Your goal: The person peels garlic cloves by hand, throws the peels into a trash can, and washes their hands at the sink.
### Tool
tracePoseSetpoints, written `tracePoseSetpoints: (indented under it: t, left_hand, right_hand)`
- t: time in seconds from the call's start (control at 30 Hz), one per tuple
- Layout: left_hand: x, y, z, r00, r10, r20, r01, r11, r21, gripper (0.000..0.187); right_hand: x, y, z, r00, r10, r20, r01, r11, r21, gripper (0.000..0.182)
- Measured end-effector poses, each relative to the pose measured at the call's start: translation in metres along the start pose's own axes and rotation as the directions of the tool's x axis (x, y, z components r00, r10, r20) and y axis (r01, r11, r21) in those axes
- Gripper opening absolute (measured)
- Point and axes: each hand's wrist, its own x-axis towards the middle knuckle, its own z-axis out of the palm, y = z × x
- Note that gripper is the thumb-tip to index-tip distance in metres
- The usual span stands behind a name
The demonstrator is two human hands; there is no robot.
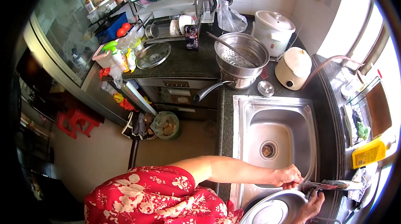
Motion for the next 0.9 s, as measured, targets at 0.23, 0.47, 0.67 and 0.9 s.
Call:
tracePoseSetpoints:
  t: [0.23, 0.47, 0.67, 0.9]
  left_hand:
    - [-0.004, -0.004, -0.005, 0.997, -0.055, -0.050, 0.056, 0.998, 0.019, 0.008]
    - [0.010, -0.001, -0.017, 1.000, 0.013, -0.019, -0.017, 0.977, -0.212, 0.009]
    - [0.000, 0.012, 0.003, 0.990, 0.106, 0.096, -0.098, 0.991, -0.086, 0.006]
    - [0.006, 0.019, 0.011, 0.995, 0.102, -0.008, -0.101, 0.991, 0.089, 0.010]
  right_hand:
    - [0.010, -0.129, 0.034, 0.814, 0.066, 0.577, -0.573, 0.254, 0.779, 0.024]
    - [0.017, -0.130, 0.037, 0.850, 0.027, 0.526, -0.523, 0.165, 0.836, 0.030]
    - [0.016, -0.140, 0.023, 0.857, 0.114, 0.503, -0.509, 0.347, 0.788, 0.014]
    - [0.022, -0.144, 0.014, 0.936, 0.154, 0.316, -0.351, 0.402, 0.845, 0.040]
